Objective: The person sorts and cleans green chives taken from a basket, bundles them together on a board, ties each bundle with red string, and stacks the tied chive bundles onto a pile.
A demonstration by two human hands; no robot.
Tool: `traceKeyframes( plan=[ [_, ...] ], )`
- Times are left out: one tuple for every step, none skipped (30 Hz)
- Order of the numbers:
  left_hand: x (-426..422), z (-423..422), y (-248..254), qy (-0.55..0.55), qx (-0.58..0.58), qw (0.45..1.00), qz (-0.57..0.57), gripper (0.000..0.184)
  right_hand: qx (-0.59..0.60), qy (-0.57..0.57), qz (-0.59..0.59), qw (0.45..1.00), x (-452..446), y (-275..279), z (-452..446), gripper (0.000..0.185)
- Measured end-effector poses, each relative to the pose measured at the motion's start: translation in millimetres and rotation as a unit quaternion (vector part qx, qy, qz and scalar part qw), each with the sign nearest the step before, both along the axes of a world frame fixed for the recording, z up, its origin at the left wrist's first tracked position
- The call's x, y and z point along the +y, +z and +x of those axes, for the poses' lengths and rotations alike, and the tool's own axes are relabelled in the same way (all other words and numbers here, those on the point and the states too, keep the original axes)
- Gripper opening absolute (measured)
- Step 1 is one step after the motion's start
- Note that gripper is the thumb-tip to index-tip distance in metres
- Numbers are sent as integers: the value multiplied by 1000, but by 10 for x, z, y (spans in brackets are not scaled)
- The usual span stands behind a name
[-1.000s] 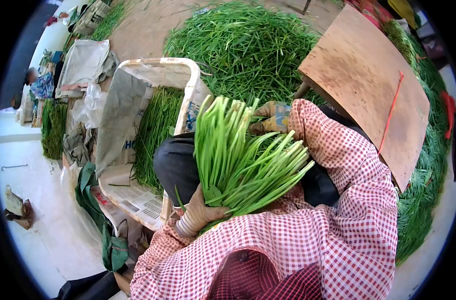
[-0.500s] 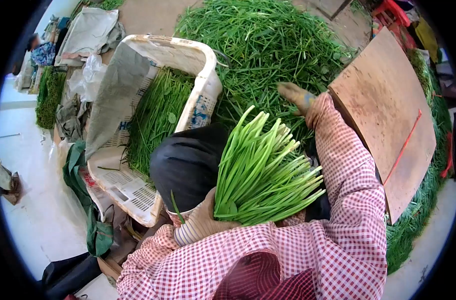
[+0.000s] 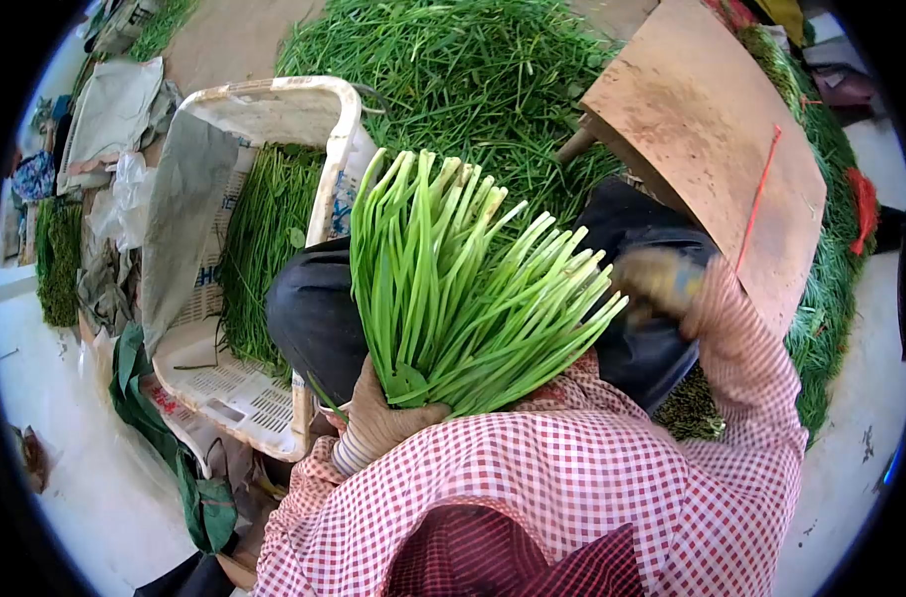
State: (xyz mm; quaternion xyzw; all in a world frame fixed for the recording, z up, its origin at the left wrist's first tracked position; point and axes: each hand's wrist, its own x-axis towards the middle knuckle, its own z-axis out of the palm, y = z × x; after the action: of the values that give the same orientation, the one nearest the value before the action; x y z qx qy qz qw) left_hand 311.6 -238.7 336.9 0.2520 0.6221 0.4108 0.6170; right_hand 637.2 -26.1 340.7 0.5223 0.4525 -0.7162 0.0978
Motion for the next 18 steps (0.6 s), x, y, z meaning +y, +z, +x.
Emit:
traceKeyframes(
  plan=[
    [5, 16, -4, -5, -1, 1000, 7, 92, -42, 9, -51, 998, -241, -12, 37, 34],
    [-1, 32, -17, 13, -40, 999, 30, 92, -57, 4, -69, 996, -425, -56, 23, 34],
    [-16, 44, -26, 30, -78, 995, 51, 92, -37, -22, -55, 998, -507, -116, -42, 35],
    [-50, 27, -30, 18, -63, 997, 44, 92, -6, -50, -40, 998, -563, -190, -141, 36],
    [-60, 15, -12, 12, -62, 997, 51, 92, 36, -87, -29, 995, -580, -250, -270, 36],
    [-60, 12, 7, -11, -38, 997, 68, 92, 88, -130, -25, 987, -563, -309, -421, 37],
    [-63, 14, 24, -32, -14, 996, 86, 93, 152, -177, -28, 972, -521, -349, -591, 38],
    [-94, 19, -5, -36, 1, 994, 106, 95, 221, -221, -37, 949, -461, -372, -770, 38],
    [-84, 21, 20, -31, 6, 993, 112, 95, 289, -260, -56, 920, -400, -375, -934, 39],
    [-78, 28, 57, -36, -13, 994, 105, 97, 357, -289, -78, 885, -346, -352, -1101, 40],
    [-76, 30, 86, -40, -30, 994, 99, 99, 418, -309, -104, 847, -311, -312, -1247, 40],
    [-114, -26, 25, -59, -41, 991, 109, 98, 465, -322, -123, 815, -268, -255, -1352, 41],
    [-99, -58, 17, -53, -33, 991, 115, 98, 506, -329, -142, 785, -238, -204, -1442, 42],
    [-79, -94, 19, -66, -65, 990, 102, 95, 535, -332, -156, 761, -205, -142, -1504, 43],
    [-50, -125, 25, -81, -98, 988, 89, 93, 561, -337, -169, 737, -186, -107, -1562, 43],
    [18, -136, 48, -113, -114, 984, 84, 86, 581, -335, -175, 721, -166, -53, -1595, 44],
    [87, -153, 84, -113, -108, 984, 88, 86, 595, -333, -183, 708, -152, -3, -1614, 45],
    [167, -173, 120, -185, -83, 976, 79, 85, 604, -335, -187, 699, -146, 37, -1615, 46]
  ],
)
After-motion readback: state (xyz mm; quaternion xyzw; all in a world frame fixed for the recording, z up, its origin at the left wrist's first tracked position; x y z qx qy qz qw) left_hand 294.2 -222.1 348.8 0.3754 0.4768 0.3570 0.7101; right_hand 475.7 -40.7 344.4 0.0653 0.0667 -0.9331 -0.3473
